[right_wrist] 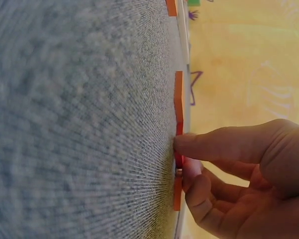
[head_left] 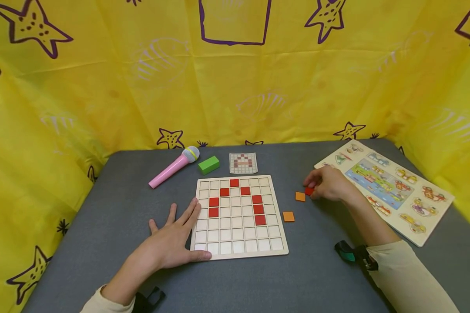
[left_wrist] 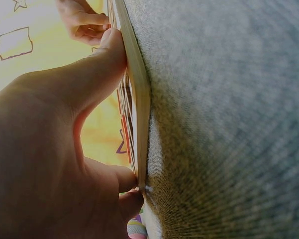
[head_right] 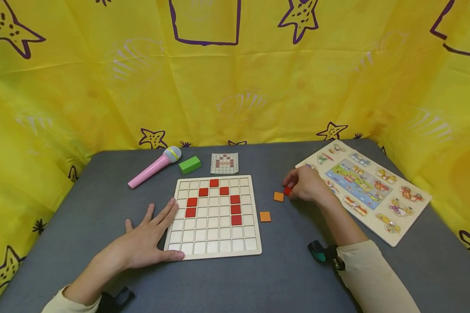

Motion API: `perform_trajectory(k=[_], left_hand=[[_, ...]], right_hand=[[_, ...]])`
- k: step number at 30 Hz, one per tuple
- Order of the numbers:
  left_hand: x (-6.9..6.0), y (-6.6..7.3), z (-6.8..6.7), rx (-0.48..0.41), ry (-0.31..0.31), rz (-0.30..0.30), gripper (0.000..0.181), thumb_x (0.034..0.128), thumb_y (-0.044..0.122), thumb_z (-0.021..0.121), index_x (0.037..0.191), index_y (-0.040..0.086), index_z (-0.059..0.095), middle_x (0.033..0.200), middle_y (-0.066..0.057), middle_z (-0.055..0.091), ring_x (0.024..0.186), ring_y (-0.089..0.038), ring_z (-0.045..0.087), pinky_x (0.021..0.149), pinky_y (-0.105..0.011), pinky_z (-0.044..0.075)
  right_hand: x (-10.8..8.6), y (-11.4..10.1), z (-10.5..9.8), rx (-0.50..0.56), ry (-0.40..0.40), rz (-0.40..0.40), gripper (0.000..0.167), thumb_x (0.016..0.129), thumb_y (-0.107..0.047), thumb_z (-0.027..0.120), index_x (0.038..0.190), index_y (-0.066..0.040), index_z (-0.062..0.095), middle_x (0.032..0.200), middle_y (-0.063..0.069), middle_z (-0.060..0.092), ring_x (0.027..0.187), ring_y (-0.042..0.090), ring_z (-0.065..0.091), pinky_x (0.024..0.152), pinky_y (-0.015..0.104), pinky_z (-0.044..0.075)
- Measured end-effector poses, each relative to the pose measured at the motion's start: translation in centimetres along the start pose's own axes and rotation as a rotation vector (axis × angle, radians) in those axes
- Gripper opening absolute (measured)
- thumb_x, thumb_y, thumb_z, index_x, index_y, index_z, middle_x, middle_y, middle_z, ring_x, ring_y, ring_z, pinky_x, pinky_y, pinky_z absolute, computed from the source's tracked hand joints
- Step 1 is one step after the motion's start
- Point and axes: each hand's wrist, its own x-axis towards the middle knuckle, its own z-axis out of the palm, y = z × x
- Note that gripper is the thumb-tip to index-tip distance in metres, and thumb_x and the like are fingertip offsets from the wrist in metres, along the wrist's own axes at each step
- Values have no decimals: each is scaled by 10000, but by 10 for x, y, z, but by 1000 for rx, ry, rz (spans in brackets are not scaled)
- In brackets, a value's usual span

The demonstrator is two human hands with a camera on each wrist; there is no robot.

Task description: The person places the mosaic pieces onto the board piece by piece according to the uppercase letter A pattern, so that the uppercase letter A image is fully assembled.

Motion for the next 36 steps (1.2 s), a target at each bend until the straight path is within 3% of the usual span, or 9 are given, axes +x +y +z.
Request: perform_trajectory(k=[15, 28, 36], left_hand=[[0, 0, 1, -3, 6, 4, 1345, 706, 897, 672, 1695, 239, 42, 1777, 3, -14, 1555, -594, 54, 931, -970, 39], [0, -1, 0, -8, 1, 2, 1345, 708, 888, 681, 1696, 230, 49, 1777, -9, -10, 1547, -608, 62, 923, -973, 39], [0, -1, 0, -10, 3, 3, 1344, 707, 889, 681, 1695, 241, 41, 1777, 4, -12, 1553, -598, 57, 928, -972, 30]], right_hand=[[-2, -2, 0, 27, -7, -16, 306, 726, 29, 818, 1026, -31, 803, 876, 63, 739, 811, 202, 594, 687, 301, 489], [-7, -8, -4, 109, 4, -29, 334, 755, 43, 803, 1085, -7, 798, 959, 122, 790, 833, 179, 657, 650, 275, 535], [-6, -10, -2, 168, -26, -69, 306, 818, 33, 805, 1122, 22, 779, 994, 132, 794, 853, 171, 681, 690, 242, 553]])
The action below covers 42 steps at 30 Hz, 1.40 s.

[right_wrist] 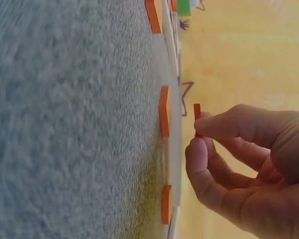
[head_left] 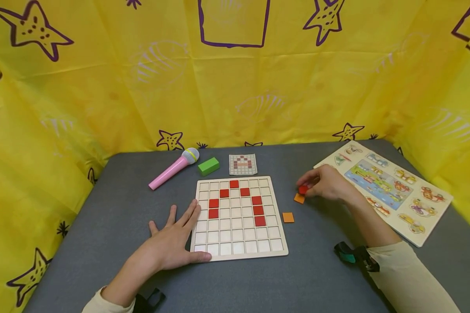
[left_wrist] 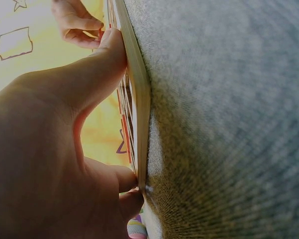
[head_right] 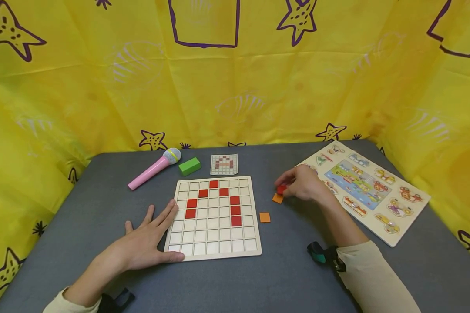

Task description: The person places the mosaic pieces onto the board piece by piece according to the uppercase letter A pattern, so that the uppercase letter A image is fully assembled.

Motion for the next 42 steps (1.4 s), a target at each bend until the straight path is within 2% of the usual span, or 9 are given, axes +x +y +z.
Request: perform_trajectory(k=[9, 19, 32, 42], left_hand=[[-1, -2, 1, 1, 8, 11, 1340, 712, 893, 671, 1696, 241, 37, 1777, 11, -15, 1555, -593, 57, 929, -971, 34], [-3, -3, 1, 3, 30, 25, 1334, 713, 903, 660, 1696, 245, 43, 1775, 37, -23, 1566, -572, 59, 953, -964, 42], [-4, -2, 1, -1, 34, 28, 1326, 716, 899, 661, 1696, 240, 58, 1775, 40, -25, 1569, -562, 58, 962, -959, 53], [-5, -1, 0, 1, 38, 29, 1308, 735, 887, 662, 1696, 228, 67, 1774, 40, -17, 1572, -556, 61, 967, -956, 79]], right_hand=[[0, -17, 13, -11, 7, -42, 315, 791, 17, 808, 1106, 9, 790, 940, 98, 782, 821, 164, 658, 670, 240, 548], [7, -36, 30, 26, -52, -74, 285, 800, 25, 801, 1082, -11, 802, 922, 83, 787, 821, 187, 667, 619, 275, 542], [17, -56, 51, 28, -117, -123, 273, 769, 17, 827, 1036, -43, 817, 933, 59, 795, 839, 155, 689, 736, 277, 583], [24, -75, 67, 43, -145, -102, 282, 749, 20, 819, 1000, -107, 833, 920, 24, 775, 866, 204, 641, 758, 325, 552]])
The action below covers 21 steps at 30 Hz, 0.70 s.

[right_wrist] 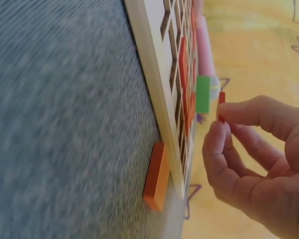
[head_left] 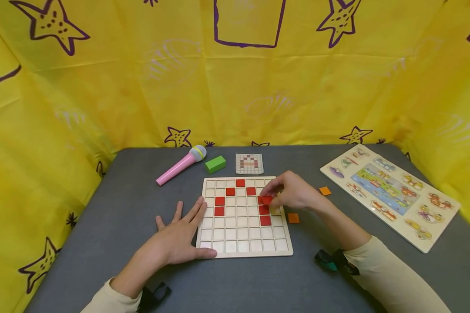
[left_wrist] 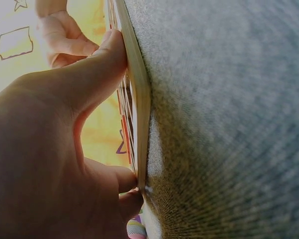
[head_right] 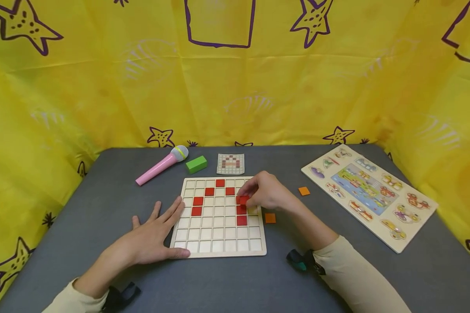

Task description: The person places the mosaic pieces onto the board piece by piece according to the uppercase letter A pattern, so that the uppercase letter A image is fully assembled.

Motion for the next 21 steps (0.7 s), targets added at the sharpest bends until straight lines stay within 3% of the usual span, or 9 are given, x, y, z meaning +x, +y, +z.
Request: perform_trajectory(k=[9, 21], left_hand=[[0, -1, 0, -5, 2, -1, 1300, 740, 877, 669, 1696, 230, 71, 1774, 42, -18, 1574, -551, 61, 973, -954, 77], [2, -1, 1, -1, -12, -11, 1307, 735, 881, 668, 1696, 234, 63, 1774, 40, -18, 1572, -557, 61, 972, -955, 71]], right_hand=[[9, -14, 13, 24, -11, 57, 267, 772, 46, 804, 1011, -72, 826, 909, 35, 753, 867, 225, 616, 743, 316, 544], [19, -28, 32, 35, -30, 37, 283, 759, 6, 872, 1008, -124, 842, 900, -8, 768, 846, 202, 623, 729, 301, 537]])
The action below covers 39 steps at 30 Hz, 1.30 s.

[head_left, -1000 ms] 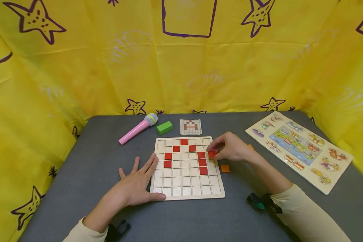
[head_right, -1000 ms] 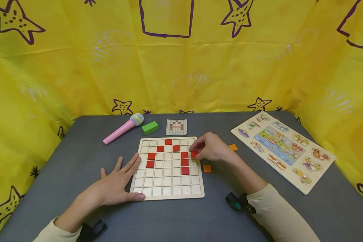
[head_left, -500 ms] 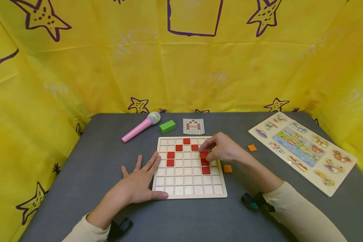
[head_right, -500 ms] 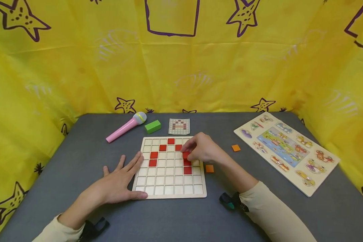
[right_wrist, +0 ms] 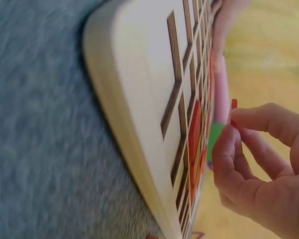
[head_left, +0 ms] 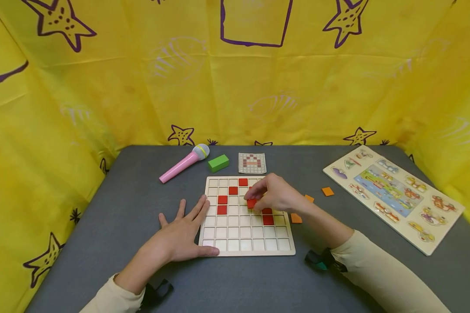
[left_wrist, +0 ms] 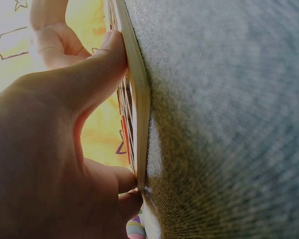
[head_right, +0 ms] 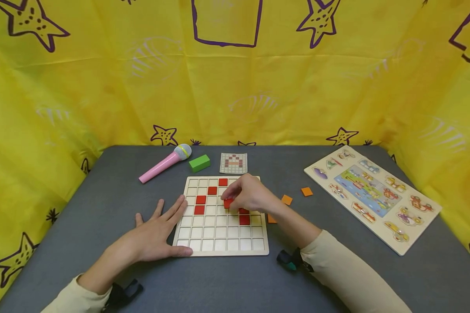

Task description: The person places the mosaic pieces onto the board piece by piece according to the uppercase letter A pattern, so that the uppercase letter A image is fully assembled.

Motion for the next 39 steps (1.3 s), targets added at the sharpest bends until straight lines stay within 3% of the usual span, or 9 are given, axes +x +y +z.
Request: perform_trajectory(k=[13, 26, 39], left_hand=[[1, 2, -2, -1, -4, 4, 1307, 737, 870, 678, 1696, 217, 75, 1775, 20, -4, 1564, -573, 66, 966, -958, 75], [2, 0, -1, -1, -6, 7, 1311, 732, 869, 681, 1696, 222, 71, 1775, 18, -10, 1562, -578, 59, 961, -960, 67], [0, -1, 0, -6, 31, 22, 1303, 739, 860, 689, 1695, 213, 84, 1775, 19, 16, 1564, -569, 85, 961, -959, 94]], right_hand=[[10, -20, 26, 39, -26, -72, 277, 743, 53, 845, 988, -74, 827, 898, 34, 768, 815, 166, 646, 741, 271, 563], [14, -35, 50, 17, -75, -95, 307, 676, 81, 833, 920, -103, 806, 836, 12, 744, 784, 124, 661, 713, 261, 560], [19, -42, 62, -108, -53, -118, 262, 695, 41, 885, 886, -122, 811, 745, -53, 704, 728, 87, 621, 680, 226, 526]])
